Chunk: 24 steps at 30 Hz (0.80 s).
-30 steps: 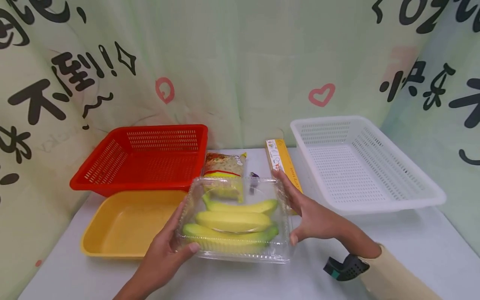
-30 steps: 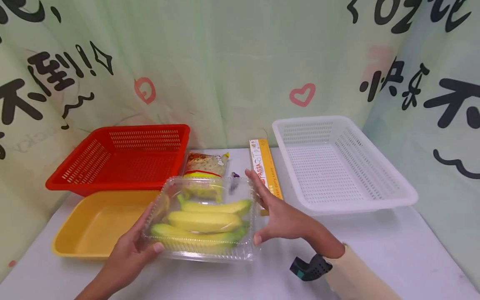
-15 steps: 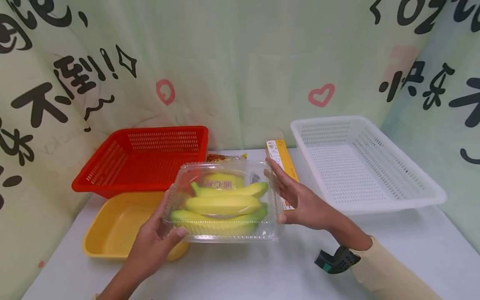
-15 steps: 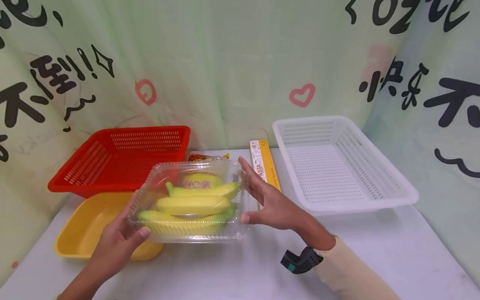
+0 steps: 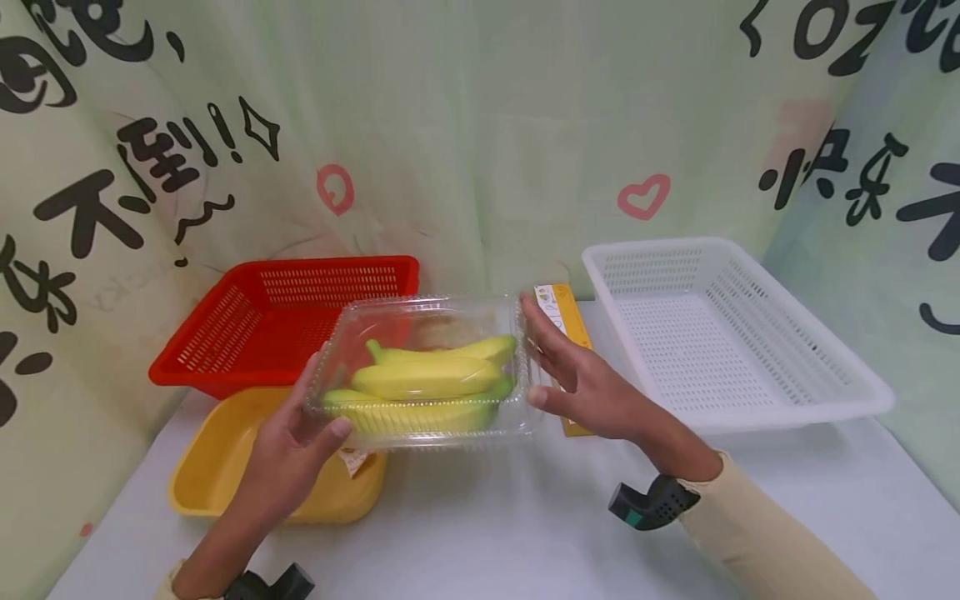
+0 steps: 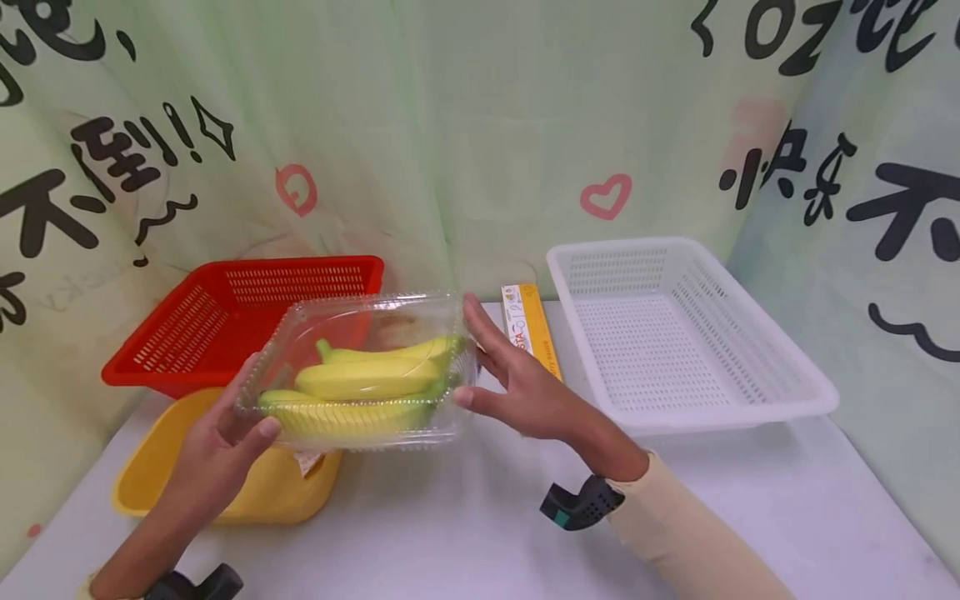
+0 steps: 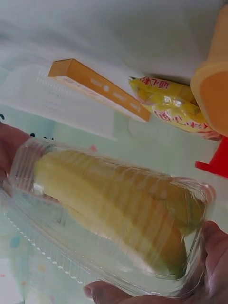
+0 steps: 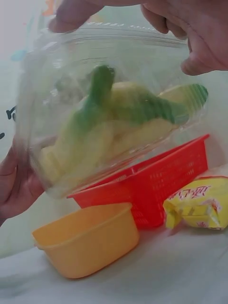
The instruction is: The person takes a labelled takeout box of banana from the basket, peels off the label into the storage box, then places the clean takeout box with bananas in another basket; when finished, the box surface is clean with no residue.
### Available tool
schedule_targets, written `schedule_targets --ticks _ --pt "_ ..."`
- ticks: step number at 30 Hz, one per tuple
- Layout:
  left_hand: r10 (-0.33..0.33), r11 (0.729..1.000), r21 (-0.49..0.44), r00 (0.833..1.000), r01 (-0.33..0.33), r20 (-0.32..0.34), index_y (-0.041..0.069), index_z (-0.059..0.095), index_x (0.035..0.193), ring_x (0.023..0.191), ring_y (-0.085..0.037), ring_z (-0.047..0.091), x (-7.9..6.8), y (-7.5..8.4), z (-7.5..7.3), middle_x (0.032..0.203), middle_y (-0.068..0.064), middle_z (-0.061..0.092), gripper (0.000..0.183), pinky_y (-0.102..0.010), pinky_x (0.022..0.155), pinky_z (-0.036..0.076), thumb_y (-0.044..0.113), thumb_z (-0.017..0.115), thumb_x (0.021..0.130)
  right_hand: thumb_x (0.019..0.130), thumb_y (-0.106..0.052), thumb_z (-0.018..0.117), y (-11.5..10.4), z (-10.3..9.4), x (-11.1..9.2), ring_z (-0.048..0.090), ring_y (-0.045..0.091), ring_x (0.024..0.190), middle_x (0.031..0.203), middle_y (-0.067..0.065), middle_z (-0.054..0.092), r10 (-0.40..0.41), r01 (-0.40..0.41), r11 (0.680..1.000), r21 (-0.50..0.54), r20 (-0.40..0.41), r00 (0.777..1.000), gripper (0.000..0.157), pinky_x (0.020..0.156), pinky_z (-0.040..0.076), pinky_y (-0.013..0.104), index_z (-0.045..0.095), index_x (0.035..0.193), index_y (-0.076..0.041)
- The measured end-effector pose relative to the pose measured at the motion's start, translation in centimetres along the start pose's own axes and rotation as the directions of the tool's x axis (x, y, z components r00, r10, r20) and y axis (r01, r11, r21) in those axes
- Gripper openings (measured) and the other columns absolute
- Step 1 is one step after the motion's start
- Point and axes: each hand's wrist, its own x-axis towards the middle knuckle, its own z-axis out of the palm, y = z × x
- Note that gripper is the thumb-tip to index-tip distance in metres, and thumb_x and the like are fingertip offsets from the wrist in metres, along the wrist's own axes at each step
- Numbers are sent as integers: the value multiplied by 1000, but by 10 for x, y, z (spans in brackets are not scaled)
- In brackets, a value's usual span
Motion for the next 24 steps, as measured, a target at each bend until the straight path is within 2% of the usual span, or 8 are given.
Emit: schedule_targets --ticks 3,6,11,13,18,21,24 --pt "-1 1000 31 999 2 -38 30 16 156 113 -24 59 2 1 -1 144 -16 47 80 -21 79 52 17 65 95 96 -32 63 1 3 3 -2 14 147 162 -2 -6 -16 16 1000 25 4 1000 90 112 23 26 0 156 -9" --pt "26 999 43 998 -23 -59 31 17 156 112 -20 60 5 -1 -3 142 -14 49 79 -22 80 52 18 66 94 98 -28 60 0 7 6 -3 13 147 162 -3 -6 -26 26 999 25 2 1000 85 112 21 26 1 156 -8" --pt "45 999 23 996 -43 -72 28 19 156 114 -6 57 14 -8 -9 143 -13 48 76 -22 82 51 16 64 95 97 -35 60 -2 12 16 -1 10 146 162 -6 -5 0 0 1000 -1 -19 1000 86 113 20 26 1 156 -12" --pt "41 999 19 996 -39 -77 28 20 156 116 -9 56 17 -10 -12 144 -13 47 75 -21 82 50 16 63 96 94 -42 62 -1 15 22 0 8 146 162 -8 -6 21 -22 999 -32 -29 999 92 112 21 26 0 157 -15" --pt "31 999 41 995 -27 -92 28 20 156 123 -28 54 22 -14 -20 147 -12 45 75 -19 82 49 20 64 96 84 -54 69 2 20 34 5 7 146 161 -11 -7 45 -49 995 -89 -48 998 105 109 27 29 0 157 -21" --pt "36 997 74 993 -27 -115 27 21 155 123 -32 54 26 -15 -25 147 -11 45 74 -19 82 49 22 65 95 82 -53 72 3 23 38 9 8 145 161 -14 -8 53 -58 993 -99 -51 997 108 108 31 31 0 157 -23" --pt "53 992 120 988 -35 -145 27 24 155 118 -30 57 29 -16 -29 144 -11 48 73 -18 80 50 23 66 94 83 -46 75 4 26 43 9 7 145 161 -14 -8 69 -77 988 -134 -60 996 108 108 31 34 -1 157 -23"
